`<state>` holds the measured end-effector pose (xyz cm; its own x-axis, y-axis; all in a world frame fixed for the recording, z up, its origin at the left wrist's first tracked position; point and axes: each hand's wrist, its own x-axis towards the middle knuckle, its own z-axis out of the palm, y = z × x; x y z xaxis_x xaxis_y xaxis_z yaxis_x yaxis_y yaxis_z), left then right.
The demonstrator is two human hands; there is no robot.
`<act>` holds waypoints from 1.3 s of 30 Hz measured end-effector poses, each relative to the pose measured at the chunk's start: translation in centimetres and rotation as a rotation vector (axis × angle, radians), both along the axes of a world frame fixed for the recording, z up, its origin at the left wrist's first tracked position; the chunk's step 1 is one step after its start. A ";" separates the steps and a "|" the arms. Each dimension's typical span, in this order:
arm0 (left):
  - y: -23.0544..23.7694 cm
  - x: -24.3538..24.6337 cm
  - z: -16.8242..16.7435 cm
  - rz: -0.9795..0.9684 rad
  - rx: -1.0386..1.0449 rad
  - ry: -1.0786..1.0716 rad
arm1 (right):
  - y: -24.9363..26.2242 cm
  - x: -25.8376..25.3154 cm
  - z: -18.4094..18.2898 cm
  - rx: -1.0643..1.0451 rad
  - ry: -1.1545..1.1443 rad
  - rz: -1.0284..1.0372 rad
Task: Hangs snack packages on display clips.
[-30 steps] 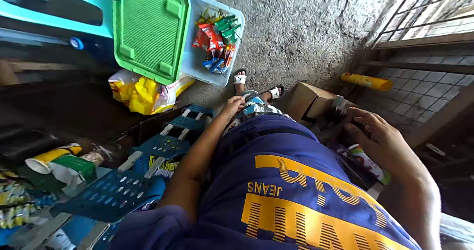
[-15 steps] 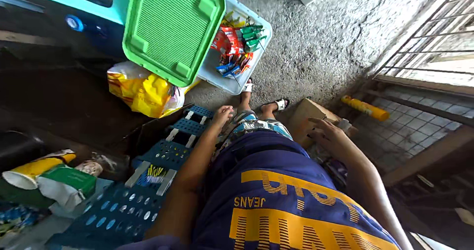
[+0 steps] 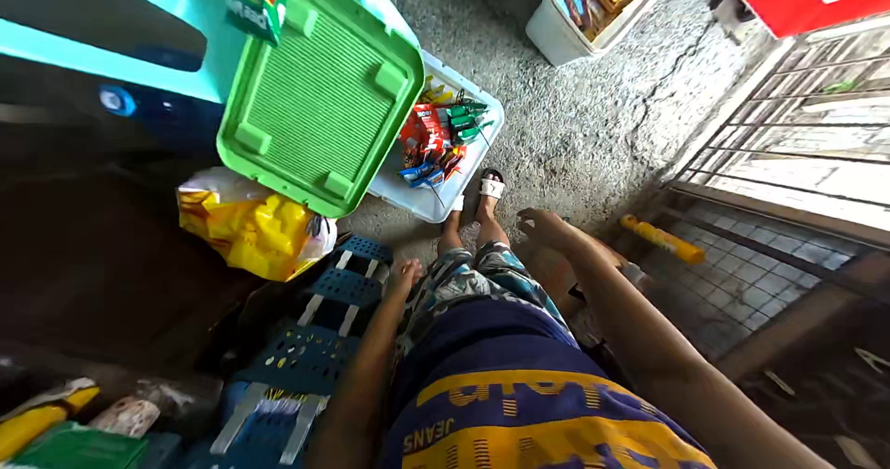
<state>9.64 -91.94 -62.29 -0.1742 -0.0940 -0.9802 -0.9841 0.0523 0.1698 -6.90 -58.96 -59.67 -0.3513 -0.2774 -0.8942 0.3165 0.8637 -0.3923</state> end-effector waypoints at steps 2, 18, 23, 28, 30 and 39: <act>1.2 1.2 -0.5 -0.003 -0.014 -0.031 | -0.9 -2.1 -4.9 0.003 -0.028 0.013; 5.4 8.6 -2.3 -0.018 -0.038 -0.021 | -9.0 -14.4 -24.8 0.230 0.016 -0.207; 5.4 8.0 -2.5 -0.002 -0.007 -0.029 | -9.9 -13.9 -26.2 0.239 -0.046 -0.275; 4.6 8.1 -2.4 0.000 -0.008 0.031 | -11.1 -11.7 -25.8 0.065 -0.062 -0.437; 4.3 7.7 -2.2 -0.001 -0.005 0.037 | -11.8 -10.6 -24.2 0.015 -0.043 -0.412; 3.8 5.1 -1.4 -0.009 0.017 0.005 | -12.6 -4.1 -16.9 -0.139 0.019 -0.550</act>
<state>14.72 -88.14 -63.73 -0.1802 -0.0755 -0.9807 -0.9827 0.0577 0.1761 -11.03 -71.57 -76.59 -0.4927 -0.1640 -0.8546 0.6969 0.5138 -0.5004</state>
